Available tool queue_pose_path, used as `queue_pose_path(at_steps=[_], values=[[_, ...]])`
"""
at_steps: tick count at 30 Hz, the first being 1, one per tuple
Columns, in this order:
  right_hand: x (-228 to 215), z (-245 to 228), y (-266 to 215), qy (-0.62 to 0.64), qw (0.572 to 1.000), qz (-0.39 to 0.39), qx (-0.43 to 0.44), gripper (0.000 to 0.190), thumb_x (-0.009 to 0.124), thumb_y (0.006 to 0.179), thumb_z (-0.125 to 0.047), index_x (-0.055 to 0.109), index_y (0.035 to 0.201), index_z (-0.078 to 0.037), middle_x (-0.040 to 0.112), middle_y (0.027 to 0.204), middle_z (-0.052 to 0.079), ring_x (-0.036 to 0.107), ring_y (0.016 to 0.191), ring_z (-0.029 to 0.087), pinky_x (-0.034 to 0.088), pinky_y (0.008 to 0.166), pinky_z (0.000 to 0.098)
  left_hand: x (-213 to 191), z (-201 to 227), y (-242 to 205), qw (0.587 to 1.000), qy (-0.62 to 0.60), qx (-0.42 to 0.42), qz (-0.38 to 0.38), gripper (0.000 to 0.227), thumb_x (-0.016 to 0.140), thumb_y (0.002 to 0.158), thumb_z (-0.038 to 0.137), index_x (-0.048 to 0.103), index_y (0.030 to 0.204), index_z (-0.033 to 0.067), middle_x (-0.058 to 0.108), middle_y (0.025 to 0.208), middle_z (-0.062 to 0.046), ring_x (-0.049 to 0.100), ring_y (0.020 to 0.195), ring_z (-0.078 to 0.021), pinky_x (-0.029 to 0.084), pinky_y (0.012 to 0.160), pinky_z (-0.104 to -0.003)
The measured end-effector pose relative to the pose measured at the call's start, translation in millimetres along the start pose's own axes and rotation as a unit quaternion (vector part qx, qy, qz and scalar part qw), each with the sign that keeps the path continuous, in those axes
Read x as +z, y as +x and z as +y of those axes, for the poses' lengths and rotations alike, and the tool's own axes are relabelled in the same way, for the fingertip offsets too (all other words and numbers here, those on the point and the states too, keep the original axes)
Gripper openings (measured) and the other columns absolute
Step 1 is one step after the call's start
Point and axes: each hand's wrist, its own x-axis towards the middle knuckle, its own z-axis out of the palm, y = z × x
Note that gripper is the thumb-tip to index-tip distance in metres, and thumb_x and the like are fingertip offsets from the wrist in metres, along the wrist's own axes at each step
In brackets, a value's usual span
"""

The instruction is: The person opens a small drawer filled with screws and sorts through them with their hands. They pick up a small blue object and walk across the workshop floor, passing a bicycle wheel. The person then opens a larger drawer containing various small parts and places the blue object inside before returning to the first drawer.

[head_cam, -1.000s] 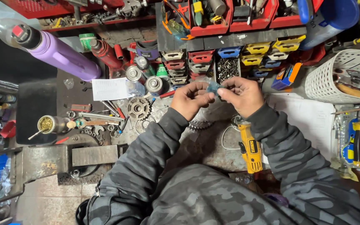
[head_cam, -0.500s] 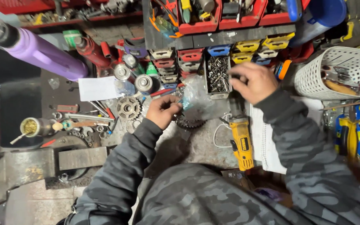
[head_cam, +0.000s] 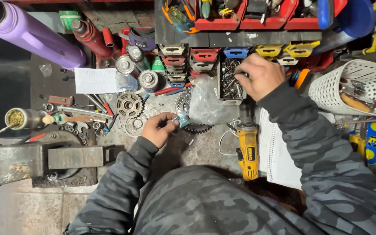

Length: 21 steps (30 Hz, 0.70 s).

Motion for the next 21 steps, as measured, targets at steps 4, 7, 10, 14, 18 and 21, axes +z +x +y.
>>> queue_pose_path(at_steps=[4, 7, 10, 14, 18, 21], values=[[-8.6, -1.9, 1.6, 0.043, 0.999, 0.002, 0.016, 0.007, 0.075, 0.099, -0.022, 0.073, 0.106, -0.021, 0.064, 0.099, -0.006, 0.073, 0.085, 0.027, 0.061, 0.075, 0.0413, -1.8, 4.3, -0.2, 1.0, -0.01, -0.005, 0.003, 0.021, 0.078, 0.089, 0.019, 0.079, 0.106, 0.0063, 0.075, 0.077, -0.011, 0.071, 0.076, -0.018, 0.059, 0.074, -0.033], [-12.4, -1.0, 5.3, 0.115, 0.993, 0.013, 0.007, 0.006, 0.075, 0.1, -0.022, 0.074, 0.106, -0.019, 0.066, 0.104, -0.006, 0.073, 0.09, 0.022, 0.06, 0.078, 0.0372, 3.3, 27.8, 1.9, 1.0, -0.005, 0.004, 0.004, 0.021, 0.078, 0.089, 0.019, 0.079, 0.105, 0.0058, 0.073, 0.076, -0.01, 0.071, 0.075, -0.0182, 0.059, 0.074, -0.033], [-16.4, 0.9, 4.4, 0.145, 0.989, 0.036, -0.014, 0.007, 0.075, 0.1, -0.016, 0.073, 0.106, -0.014, 0.068, 0.107, 0.001, 0.073, 0.095, 0.03, 0.06, 0.078, 0.0407, 12.5, 57.2, 13.5, 0.999, 0.005, 0.035, -0.001, 0.023, 0.079, 0.089, 0.022, 0.078, 0.106, 0.0065, 0.072, 0.076, -0.008, 0.069, 0.075, -0.0173, 0.06, 0.075, -0.034], [-1.5, 9.0, -2.8, 0.293, 0.952, 0.079, 0.039, 0.012, 0.076, 0.1, -0.003, 0.072, 0.111, -0.005, 0.07, 0.104, 0.01, 0.072, 0.092, 0.027, 0.061, 0.071, 0.0364, 37.9, 99.8, 40.0, 0.983, 0.077, 0.162, 0.021, 0.026, 0.08, 0.087, 0.02, 0.076, 0.111, 0.0123, 0.073, 0.079, -0.01, 0.074, 0.079, -0.0268, 0.06, 0.078, -0.042], [21.8, 23.2, -18.2, 0.566, 0.803, 0.108, 0.152, 0.019, 0.069, 0.099, 0.003, 0.06, 0.116, 0.003, 0.07, 0.112, 0.018, 0.073, 0.097, 0.022, 0.064, 0.077, 0.0313, 72.2, 134.0, 76.1, 0.937, 0.179, 0.297, 0.047, 0.035, 0.077, 0.09, 0.035, 0.066, 0.121, 0.0281, 0.077, 0.098, -0.004, 0.075, 0.093, -0.0352, 0.06, 0.079, -0.052], [33.4, 30.0, -34.0, 0.691, 0.685, 0.128, 0.192, 0.018, 0.065, 0.095, 0.004, 0.055, 0.108, -0.004, 0.066, 0.104, 0.012, 0.075, 0.099, 0.026, 0.068, 0.074, 0.0311, 87.5, 134.5, 99.6, 0.874, 0.382, 0.293, 0.058, 0.04, 0.07, 0.092, 0.041, 0.059, 0.13, 0.0368, 0.071, 0.116, 0.003, 0.074, 0.088, -0.0392, 0.063, 0.079, -0.055]])
